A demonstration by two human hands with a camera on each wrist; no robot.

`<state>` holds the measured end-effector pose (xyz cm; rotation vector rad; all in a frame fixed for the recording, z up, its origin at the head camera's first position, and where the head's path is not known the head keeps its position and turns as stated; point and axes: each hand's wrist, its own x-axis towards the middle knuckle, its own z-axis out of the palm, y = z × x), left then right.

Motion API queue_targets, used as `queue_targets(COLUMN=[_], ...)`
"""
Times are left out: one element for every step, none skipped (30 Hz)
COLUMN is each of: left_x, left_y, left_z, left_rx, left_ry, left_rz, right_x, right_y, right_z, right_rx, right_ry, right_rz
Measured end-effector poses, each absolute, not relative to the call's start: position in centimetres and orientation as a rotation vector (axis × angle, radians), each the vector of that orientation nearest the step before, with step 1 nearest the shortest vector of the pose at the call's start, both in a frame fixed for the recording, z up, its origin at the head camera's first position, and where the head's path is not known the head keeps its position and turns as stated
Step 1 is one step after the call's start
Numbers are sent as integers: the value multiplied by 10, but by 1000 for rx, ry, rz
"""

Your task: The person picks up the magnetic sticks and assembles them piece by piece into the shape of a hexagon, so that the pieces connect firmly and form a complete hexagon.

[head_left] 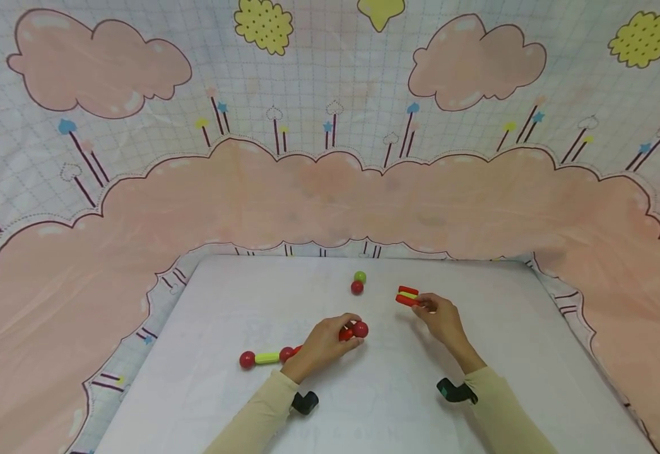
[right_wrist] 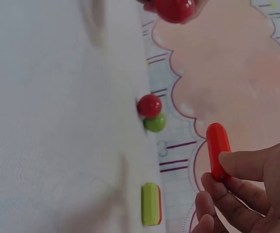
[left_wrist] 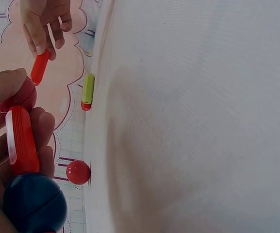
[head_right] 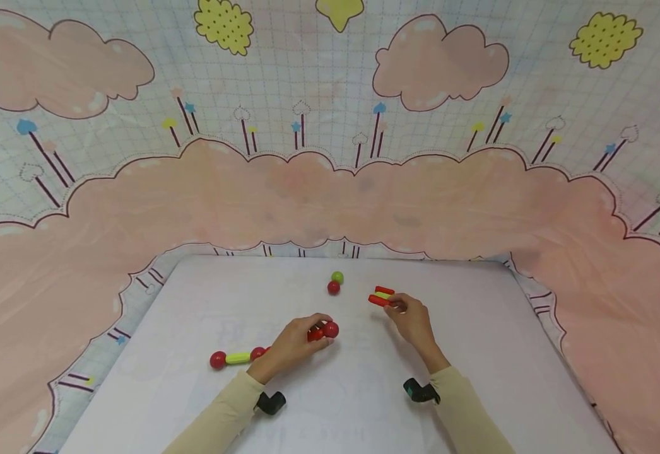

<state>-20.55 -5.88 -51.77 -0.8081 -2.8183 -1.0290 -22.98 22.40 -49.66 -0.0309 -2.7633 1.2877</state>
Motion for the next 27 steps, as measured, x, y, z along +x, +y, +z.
queue_targets(left_x=[-205,-205,-205,-205,-205,-205,-205,-205,-205,-205,-205,-205,-205,-206,-206,-206,-206,-206,-206,-206,-206,-206,-206,-206,-206,-206,-206], left_y=[-59,-59,-59,-59,-58,-58,-58,-58,-58,-57,-57,-57,-56,-56,-56,-56,-56,-56,-56,-56,-56,-56,-56,-55,-55,-55,-55], left_z=[-518,-517,-517,-517,-516,-516,-516,-515,-515,-514,-514,-514,-514,-513,-513,-514,-514,-514,-514,-514,-515,-515,-515,-515,-515,-515,-515], left_rx=[-806,-804,-800,-796,-793,-793,-790,-789,-787,-784,-783,-782,-782,-783,-780,-778,-777,-775,-772,-766,-762,-761,-766,-766,-765,-766,-767], left_ry=[-2819,-2819,-2820,-2820,-2819,-2819,-2820,-2822,-2823,-2826,-2827,-2828,-2827,-2824,-2823,-2822,-2822,-2823,-2824,-2827,-2830,-2831,-2829,-2830,-2831,-2832,-2832], left_rz=[-1033,-1034,-1037,-1040,-1043,-1041,-1040,-1038,-1040,-1040,-1040,-1039,-1041,-1044,-1044,-1043,-1041,-1037,-1036,-1036,-1033,-1034,-1030,-1031,-1035,-1035,-1036], right_x=[-228,-227,-226,-225,-224,-222,-221,-220,-219,-218,-216,-215,-214,-213,-212,-211,-211,-210,-209,-208,-207,-206,-205,-204,-203,-202,-201], right_y=[223,223,222,222,221,221,220,220,219,219,218,218,217,216,216,215,214,213,212,211,210,209,208,208,207,206,205], right_z=[-495,-494,-492,-491,-490,-488,-487,-486,-485,-484,-483,-482,-481,-480,-479,-478,-477,-476,-475,-475,-474,-474,-473,-473,-473,-473,-472], right_rx=[-24,-16,-9,0,8,9,15,20,25,32,36,41,45,50,56,60,65,67,66,63,61,57,57,54,54,62,72], right_ry=[-2760,-2756,-2756,-2755,-2753,-2753,-2754,-2756,-2759,-2760,-2762,-2763,-2763,-2762,-2761,-2763,-2764,-2766,-2772,-2778,-2787,-2791,-2794,-2798,-2800,-2797,-2794], right_rz=[1286,1284,1279,1276,1274,1277,1276,1276,1275,1274,1272,1272,1271,1271,1270,1269,1271,1275,1281,1288,1296,1303,1311,1316,1321,1321,1322])
